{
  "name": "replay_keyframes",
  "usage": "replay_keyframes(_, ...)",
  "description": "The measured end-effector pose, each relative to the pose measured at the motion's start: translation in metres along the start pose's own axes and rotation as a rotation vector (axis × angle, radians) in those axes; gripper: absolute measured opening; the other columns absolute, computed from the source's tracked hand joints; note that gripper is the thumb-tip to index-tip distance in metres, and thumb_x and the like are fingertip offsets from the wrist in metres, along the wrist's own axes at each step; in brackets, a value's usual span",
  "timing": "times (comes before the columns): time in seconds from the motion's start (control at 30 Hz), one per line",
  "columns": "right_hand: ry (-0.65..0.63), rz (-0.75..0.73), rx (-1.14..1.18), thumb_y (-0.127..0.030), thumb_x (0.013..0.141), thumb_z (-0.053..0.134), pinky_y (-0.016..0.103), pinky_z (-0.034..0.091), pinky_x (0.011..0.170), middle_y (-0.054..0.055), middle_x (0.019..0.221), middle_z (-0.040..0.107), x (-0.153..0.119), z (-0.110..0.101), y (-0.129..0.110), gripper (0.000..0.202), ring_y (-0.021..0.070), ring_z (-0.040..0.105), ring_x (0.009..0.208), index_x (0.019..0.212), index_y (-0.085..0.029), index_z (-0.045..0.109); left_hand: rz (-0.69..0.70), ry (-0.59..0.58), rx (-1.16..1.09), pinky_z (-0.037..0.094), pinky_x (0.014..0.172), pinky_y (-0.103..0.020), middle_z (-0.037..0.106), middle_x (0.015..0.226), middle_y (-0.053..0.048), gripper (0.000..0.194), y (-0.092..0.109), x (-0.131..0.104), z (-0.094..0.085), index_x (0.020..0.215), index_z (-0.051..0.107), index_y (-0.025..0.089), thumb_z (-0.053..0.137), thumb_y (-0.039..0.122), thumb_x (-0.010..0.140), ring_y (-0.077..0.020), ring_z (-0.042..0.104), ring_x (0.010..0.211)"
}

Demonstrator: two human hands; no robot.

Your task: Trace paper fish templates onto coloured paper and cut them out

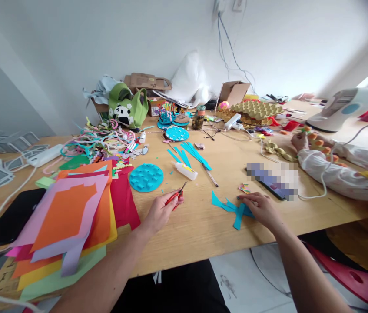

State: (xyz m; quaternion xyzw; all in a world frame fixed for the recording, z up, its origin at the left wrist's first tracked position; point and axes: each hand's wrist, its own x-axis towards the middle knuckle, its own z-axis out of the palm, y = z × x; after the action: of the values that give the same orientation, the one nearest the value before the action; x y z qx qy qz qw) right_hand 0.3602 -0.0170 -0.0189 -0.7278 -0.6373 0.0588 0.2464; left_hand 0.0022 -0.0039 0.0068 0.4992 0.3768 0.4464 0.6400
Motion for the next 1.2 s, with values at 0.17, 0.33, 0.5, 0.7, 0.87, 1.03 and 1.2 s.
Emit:
replay_keyframes(0.17, 0.081, -0.037, -0.147, -0.041, 0.082, 0.044, 0.047, 0.039, 0.085, 0.008, 0.09, 0.073, -0.005, -0.003, -0.004, 0.036, 0.0305, 0.06, 0.098, 0.078, -0.026, 0.076, -0.002, -0.004, -0.01, 0.05, 0.086, -0.036, 0.071, 0.099, -0.015, 0.052, -0.001, 0.0, 0.0, 0.112, 0.067, 0.011, 0.068, 0.05, 0.078, -0.0228, 0.066, 0.092)
replay_keyframes(0.33, 0.216, -0.065, -0.22, -0.039, 0.08, 0.047, 0.055, 0.03, 0.094, 0.012, 0.087, 0.071, -0.006, -0.003, -0.011, 0.032, 0.0328, 0.057, 0.102, 0.075, -0.024, 0.074, 0.007, -0.004, -0.015, 0.051, 0.085, -0.036, 0.071, 0.097, -0.015, 0.05, 0.001, 0.0, 0.0, 0.11, 0.068, 0.01, 0.068, 0.049, 0.078, -0.0225, 0.066, 0.09)
replay_keyframes(0.5, 0.253, -0.027, -0.168, -0.043, 0.079, 0.05, 0.053, 0.032, 0.092, 0.012, 0.093, 0.069, -0.003, -0.003, -0.011, 0.031, 0.0308, 0.057, 0.098, 0.075, -0.024, 0.074, 0.003, -0.001, -0.027, 0.05, 0.084, -0.036, 0.071, 0.095, -0.014, 0.049, 0.001, 0.001, 0.0, 0.109, 0.068, 0.011, 0.069, 0.049, 0.077, -0.0226, 0.066, 0.09)
replay_keyframes(0.7, 0.168, -0.051, -0.068, -0.048, 0.079, 0.05, 0.047, 0.039, 0.081, 0.009, 0.09, 0.071, -0.001, -0.004, -0.013, 0.032, 0.0313, 0.055, 0.092, 0.076, -0.024, 0.073, -0.005, -0.004, -0.019, 0.05, 0.079, -0.033, 0.071, 0.094, -0.014, 0.051, 0.002, 0.0, 0.001, 0.107, 0.068, 0.01, 0.068, 0.051, 0.077, -0.0217, 0.066, 0.087)
replay_keyframes(0.87, 0.182, -0.02, -0.008, -0.041, 0.071, 0.055, 0.046, 0.04, 0.081, 0.009, 0.085, 0.07, 0.003, 0.0, -0.011, 0.021, 0.0299, 0.055, 0.089, 0.069, -0.023, 0.066, -0.004, -0.008, -0.007, 0.05, 0.078, -0.033, 0.071, 0.094, -0.015, 0.051, 0.003, 0.0, 0.001, 0.105, 0.069, 0.01, 0.068, 0.051, 0.077, -0.021, 0.065, 0.085)
replay_keyframes(1.03, 0.161, -0.045, 0.029, -0.034, 0.068, 0.055, 0.048, 0.039, 0.086, 0.009, 0.089, 0.067, 0.005, 0.001, -0.009, 0.014, 0.0302, 0.056, 0.096, 0.069, -0.023, 0.064, -0.006, -0.009, 0.0, 0.05, 0.077, -0.032, 0.07, 0.093, -0.015, 0.051, 0.001, 0.0, 0.001, 0.107, 0.068, 0.009, 0.067, 0.051, 0.078, -0.0202, 0.064, 0.083)
replay_keyframes(1.2, 0.155, -0.109, 0.107, -0.033, 0.067, 0.059, 0.047, 0.04, 0.089, 0.008, 0.095, 0.068, 0.005, -0.005, -0.011, 0.025, 0.0286, 0.059, 0.096, 0.087, -0.023, 0.07, -0.013, -0.006, -0.001, 0.049, 0.075, -0.031, 0.07, 0.094, -0.015, 0.052, 0.0, 0.0, 0.0, 0.106, 0.068, 0.009, 0.067, 0.052, 0.077, -0.0207, 0.065, 0.085)
